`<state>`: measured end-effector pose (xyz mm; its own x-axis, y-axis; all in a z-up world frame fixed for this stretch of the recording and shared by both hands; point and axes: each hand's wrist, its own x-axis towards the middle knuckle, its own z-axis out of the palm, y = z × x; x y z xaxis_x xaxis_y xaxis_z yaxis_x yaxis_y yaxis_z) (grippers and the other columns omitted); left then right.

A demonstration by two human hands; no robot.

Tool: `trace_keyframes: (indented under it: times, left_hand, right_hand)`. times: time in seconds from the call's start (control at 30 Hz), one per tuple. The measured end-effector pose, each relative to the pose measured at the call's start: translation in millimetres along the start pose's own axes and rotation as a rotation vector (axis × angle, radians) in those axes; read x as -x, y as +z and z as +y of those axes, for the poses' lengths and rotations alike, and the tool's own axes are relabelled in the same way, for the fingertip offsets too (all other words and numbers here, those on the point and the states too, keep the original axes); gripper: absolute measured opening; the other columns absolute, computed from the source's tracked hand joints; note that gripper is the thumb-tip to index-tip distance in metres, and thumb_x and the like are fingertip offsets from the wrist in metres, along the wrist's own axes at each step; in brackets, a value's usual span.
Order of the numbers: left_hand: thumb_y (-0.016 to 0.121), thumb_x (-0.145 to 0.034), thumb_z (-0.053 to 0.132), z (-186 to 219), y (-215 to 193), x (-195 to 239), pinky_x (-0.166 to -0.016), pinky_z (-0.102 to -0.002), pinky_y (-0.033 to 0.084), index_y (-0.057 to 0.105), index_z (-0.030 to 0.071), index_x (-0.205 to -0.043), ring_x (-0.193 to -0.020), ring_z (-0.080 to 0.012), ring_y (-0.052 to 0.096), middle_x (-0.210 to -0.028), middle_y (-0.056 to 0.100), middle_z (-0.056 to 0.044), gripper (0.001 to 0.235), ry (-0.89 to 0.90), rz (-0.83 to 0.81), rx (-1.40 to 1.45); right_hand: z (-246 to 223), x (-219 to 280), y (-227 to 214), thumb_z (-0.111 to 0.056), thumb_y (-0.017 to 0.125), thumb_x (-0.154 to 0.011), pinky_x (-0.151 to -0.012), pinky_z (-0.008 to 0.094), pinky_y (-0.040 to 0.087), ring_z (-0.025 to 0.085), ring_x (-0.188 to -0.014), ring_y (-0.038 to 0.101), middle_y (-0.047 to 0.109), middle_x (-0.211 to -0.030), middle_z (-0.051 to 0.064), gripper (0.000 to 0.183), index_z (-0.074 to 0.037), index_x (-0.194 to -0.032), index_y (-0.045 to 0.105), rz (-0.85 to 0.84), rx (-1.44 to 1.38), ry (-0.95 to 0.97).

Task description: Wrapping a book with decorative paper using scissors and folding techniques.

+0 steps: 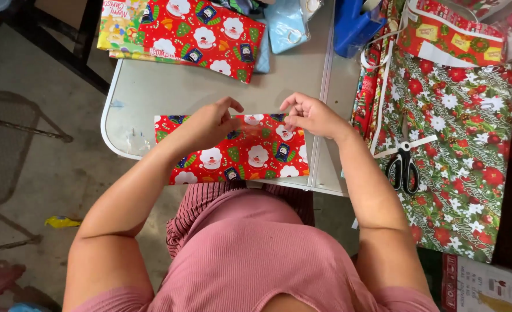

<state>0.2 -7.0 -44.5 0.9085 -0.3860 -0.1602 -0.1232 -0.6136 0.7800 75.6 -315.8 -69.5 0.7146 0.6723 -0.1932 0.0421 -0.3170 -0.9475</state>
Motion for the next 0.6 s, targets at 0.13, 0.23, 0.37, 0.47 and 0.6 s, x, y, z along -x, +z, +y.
trace_keyframes:
  times: [0.13,0.23,0.37,0.47,0.6]
  left_hand:
    - [0.067,-0.097,0.032,-16.0,19.0,-12.9,-0.08,-0.043,0.056,0.063,0.014,-0.122,-0.087,-0.0329,0.073,-0.084,0.072,-0.01,0.031,-0.106,-0.005,0.059]
    - [0.07,-0.096,0.03,-20.8,25.6,-21.9,-0.078,-0.041,0.056,0.067,0.014,-0.115,-0.085,-0.031,0.074,-0.082,0.073,-0.009,0.026,-0.13,0.0,0.015]
    - [0.074,-0.094,0.035,-22.6,33.5,-32.1,-0.076,-0.041,0.057,0.069,0.016,-0.112,-0.084,-0.0303,0.075,-0.083,0.074,-0.009,0.027,-0.136,-0.008,-0.087]
    - [0.071,-0.098,0.026,-3.5,26.6,-31.2,-0.082,-0.041,0.06,0.069,0.008,-0.114,-0.091,-0.0336,0.075,-0.098,0.076,-0.017,0.025,-0.123,-0.031,-0.109]
    - [0.072,-0.097,0.027,-1.0,26.7,-33.0,-0.081,-0.039,0.061,0.07,0.009,-0.113,-0.09,-0.0316,0.076,-0.099,0.076,-0.016,0.024,-0.121,-0.03,-0.137]
  right_hand:
    - [1.7,0.0,-3.1,-0.004,0.071,-0.094,-0.073,0.032,0.058,0.019,-0.073,0.072,0.073,-0.082,0.015,0.033,-0.002,-0.123,0.058,0.024,0.084,0.086]
    - [-1.1,0.9,-4.7,-0.005,0.074,-0.092,-0.071,0.031,0.057,0.018,-0.07,0.071,0.072,-0.08,0.013,0.033,-0.003,-0.121,0.059,0.026,0.169,0.133]
    - [-4.2,-1.8,-9.3,-0.008,0.079,-0.087,-0.066,0.029,0.056,0.017,-0.064,0.071,0.072,-0.076,0.011,0.032,-0.005,-0.114,0.063,0.031,0.272,0.25]
    - [-17.1,-3.2,-9.0,-0.009,0.08,-0.085,-0.062,0.029,0.055,0.016,-0.06,0.071,0.072,-0.074,0.009,0.029,-0.007,-0.109,0.063,0.019,0.365,0.318]
    - [-27.7,-8.2,-6.7,-0.006,0.08,-0.082,-0.061,0.03,0.057,0.02,-0.06,0.072,0.072,-0.075,0.013,0.029,-0.004,-0.105,0.063,0.02,0.377,0.347]
